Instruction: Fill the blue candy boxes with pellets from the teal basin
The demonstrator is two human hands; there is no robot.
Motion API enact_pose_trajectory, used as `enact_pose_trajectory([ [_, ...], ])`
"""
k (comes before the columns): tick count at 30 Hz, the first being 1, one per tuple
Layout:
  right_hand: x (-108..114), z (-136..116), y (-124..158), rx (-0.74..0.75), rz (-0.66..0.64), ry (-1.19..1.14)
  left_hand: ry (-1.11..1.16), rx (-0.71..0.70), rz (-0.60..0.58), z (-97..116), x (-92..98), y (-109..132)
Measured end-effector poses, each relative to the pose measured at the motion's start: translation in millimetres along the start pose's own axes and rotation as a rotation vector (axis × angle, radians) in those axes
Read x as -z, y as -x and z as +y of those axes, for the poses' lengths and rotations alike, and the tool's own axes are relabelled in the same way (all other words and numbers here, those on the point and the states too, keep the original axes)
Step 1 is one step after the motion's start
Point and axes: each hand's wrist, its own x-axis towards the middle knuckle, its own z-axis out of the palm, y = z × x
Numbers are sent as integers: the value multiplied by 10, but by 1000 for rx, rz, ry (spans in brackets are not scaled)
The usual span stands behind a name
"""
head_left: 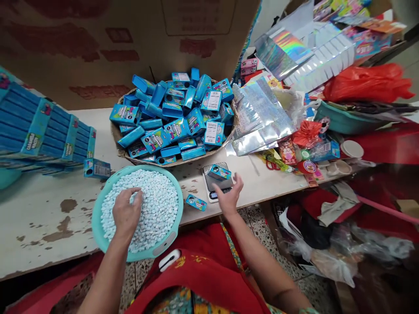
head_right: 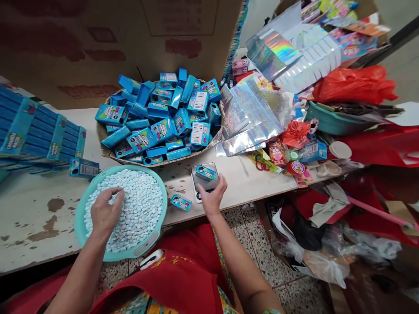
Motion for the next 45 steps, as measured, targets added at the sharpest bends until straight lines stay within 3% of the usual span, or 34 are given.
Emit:
enact_pose_trajectory([
  [2, -29, 2, -278, -115, -103, -53, 119, 58, 53, 91, -3, 37],
  [4, -32, -143, -444, -128, -215, -87, 304, 162, 46, 226, -11, 79],
  [9, 70, -1074, -362, 305, -452, -103, 1181, 604, -102, 703, 48, 143],
  [12, -30, -1574, -176, 565, -618, -45, 1589, 817, -145, 890, 137, 83],
  [17, -383, -1855, 40, 680, -723, 46, 1811, 1015, 4, 780, 249, -14],
  [20, -482, -1883, 76, 690, -726, 45, 1868, 1024, 72, 643, 278, 0],
  [29, -680, -1835, 174, 505, -782, -50, 1773, 829, 69, 451, 250, 42],
  [35, -648, -1716, 196, 76, -795, -346, 1681, 752, 81, 287, 287, 7],
  [38, -487, -1524, 96, -136, -732, -451, 1396, 702, 60, 127, 269, -23],
  [40, -335, -1315, -20, -193, -640, -435, 1110, 630, 35, 14, 233, -42],
  [45, -19, -593, -342, -194, -379, -326, 398, 150, -62, -150, 124, -65],
])
